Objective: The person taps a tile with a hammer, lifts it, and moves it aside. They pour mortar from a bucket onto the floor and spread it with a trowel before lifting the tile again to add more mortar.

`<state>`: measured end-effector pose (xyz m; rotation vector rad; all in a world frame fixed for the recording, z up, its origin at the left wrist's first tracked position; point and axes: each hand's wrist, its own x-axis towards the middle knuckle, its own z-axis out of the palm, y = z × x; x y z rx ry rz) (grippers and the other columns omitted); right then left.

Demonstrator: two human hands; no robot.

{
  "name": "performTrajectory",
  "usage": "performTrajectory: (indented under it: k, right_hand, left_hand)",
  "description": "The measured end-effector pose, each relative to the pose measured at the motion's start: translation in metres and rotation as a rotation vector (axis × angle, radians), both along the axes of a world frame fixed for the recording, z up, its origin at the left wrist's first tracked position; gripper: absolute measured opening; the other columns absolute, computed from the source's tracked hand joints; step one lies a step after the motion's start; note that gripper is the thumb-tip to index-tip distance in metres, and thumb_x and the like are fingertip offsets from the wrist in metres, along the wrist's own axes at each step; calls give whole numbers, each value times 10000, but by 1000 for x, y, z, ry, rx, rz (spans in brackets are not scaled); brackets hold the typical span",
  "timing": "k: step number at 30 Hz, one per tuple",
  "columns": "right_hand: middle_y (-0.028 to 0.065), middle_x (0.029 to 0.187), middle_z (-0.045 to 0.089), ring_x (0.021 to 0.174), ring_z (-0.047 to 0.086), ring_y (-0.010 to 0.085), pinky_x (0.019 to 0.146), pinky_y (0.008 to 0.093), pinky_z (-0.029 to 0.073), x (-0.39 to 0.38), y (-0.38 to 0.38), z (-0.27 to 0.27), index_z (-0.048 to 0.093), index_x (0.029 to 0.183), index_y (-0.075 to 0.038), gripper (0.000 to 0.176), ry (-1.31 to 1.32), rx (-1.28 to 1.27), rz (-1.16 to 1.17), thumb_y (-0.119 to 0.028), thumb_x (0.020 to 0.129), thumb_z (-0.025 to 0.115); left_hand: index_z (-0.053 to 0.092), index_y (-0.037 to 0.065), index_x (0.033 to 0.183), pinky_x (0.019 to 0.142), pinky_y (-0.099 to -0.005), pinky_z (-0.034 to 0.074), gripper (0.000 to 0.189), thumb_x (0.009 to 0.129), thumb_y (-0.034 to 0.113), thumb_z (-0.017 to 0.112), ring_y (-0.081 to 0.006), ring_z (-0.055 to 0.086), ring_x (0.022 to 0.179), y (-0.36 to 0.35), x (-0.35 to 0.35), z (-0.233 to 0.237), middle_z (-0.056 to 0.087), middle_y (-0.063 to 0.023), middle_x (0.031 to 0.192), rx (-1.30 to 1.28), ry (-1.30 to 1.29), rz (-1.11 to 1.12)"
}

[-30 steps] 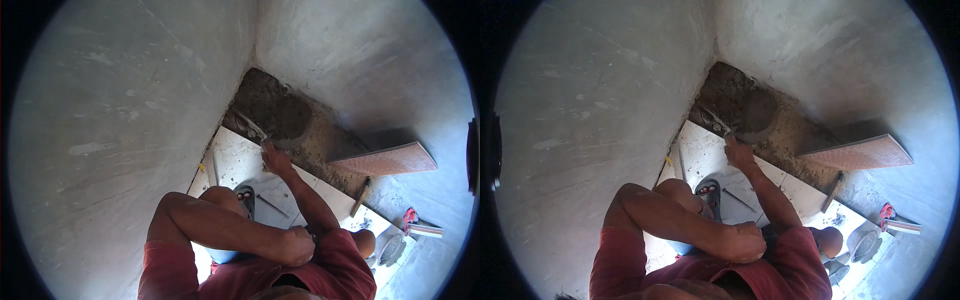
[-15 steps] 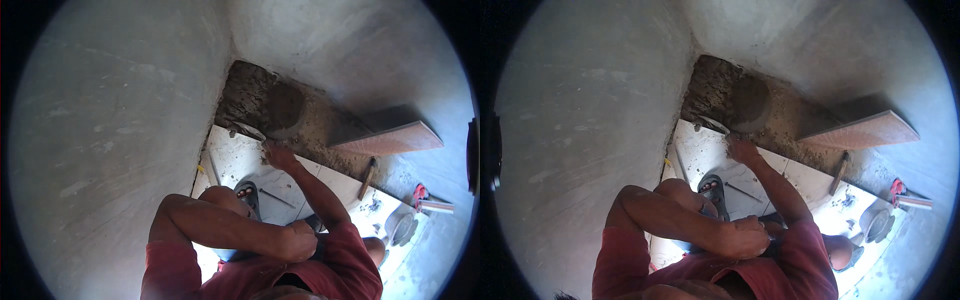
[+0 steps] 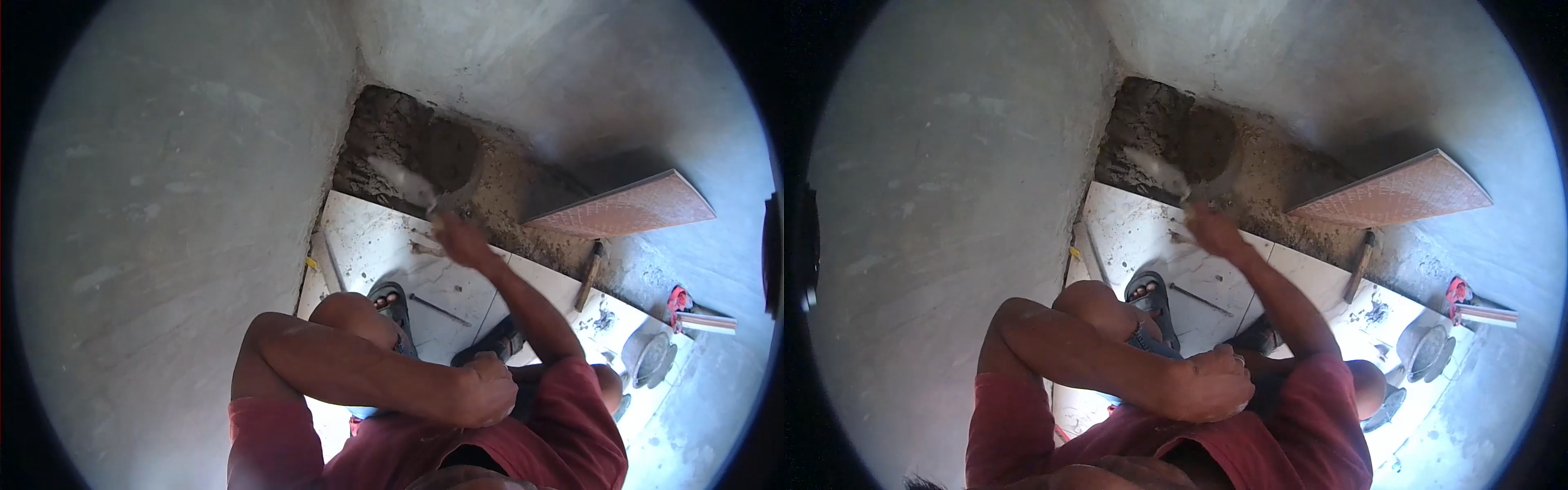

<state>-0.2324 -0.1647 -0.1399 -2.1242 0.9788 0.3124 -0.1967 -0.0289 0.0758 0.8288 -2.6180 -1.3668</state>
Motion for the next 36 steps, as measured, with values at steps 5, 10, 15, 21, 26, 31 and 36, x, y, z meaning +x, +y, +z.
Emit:
performTrajectory:
  k: [5,10,15,21,26,31,36]
  right_hand:
    - [263,990,598,904,574,438,791,508,446,-31,-75,30,392,1270,-82,472,-76,-138,-123,-342,881,453]
    - [276,1069,569,1009,546,419,884,482,418,-64,-82,-7,389,1274,-70,485,286,-39,77,-362,889,437]
    - [275,1026,583,975,558,434,849,489,438,-114,-75,-55,404,1254,-94,463,193,-87,187,-366,882,454]
    - [252,983,606,928,578,425,818,500,450,-114,-95,16,410,1252,-121,476,327,-159,118,-393,866,472]
    - [250,963,611,917,579,432,807,507,453,-62,-71,15,398,1261,-124,466,177,-123,153,-376,874,458]
    - [256,952,608,911,573,444,807,512,446,-61,-61,-29,411,1235,-107,439,219,-117,284,-354,875,458]
    - [233,1060,583,985,562,401,857,484,434,-30,-69,29,460,1190,-86,417,210,-56,154,-359,876,441]
  left_hand:
    - [626,79,623,540,-344,418,152,705,199,580,-215,609,669,-12,-5,1,618,-78,655,-70,-62,-105]
    - [626,82,612,510,-353,430,153,711,180,565,-222,617,611,-14,-12,-8,619,-101,637,-126,1,-29]
    - [624,77,609,489,-365,454,155,711,176,562,-222,621,571,-19,-15,-16,606,-107,602,-131,-3,-52]
    - [631,67,622,524,-361,484,153,707,180,572,-224,641,627,-14,-10,-2,632,-98,645,-124,-58,-81]
    - [631,59,629,513,-356,474,150,696,184,580,-230,641,633,-18,-11,-4,635,-103,659,-79,-42,-119]
    - [632,60,633,507,-357,473,145,699,177,578,-233,642,637,-12,-10,-9,635,-104,661,-77,-9,-21]
    - [640,63,647,536,-372,489,137,702,171,576,-239,650,672,-14,2,6,646,-111,696,-139,-26,-112]
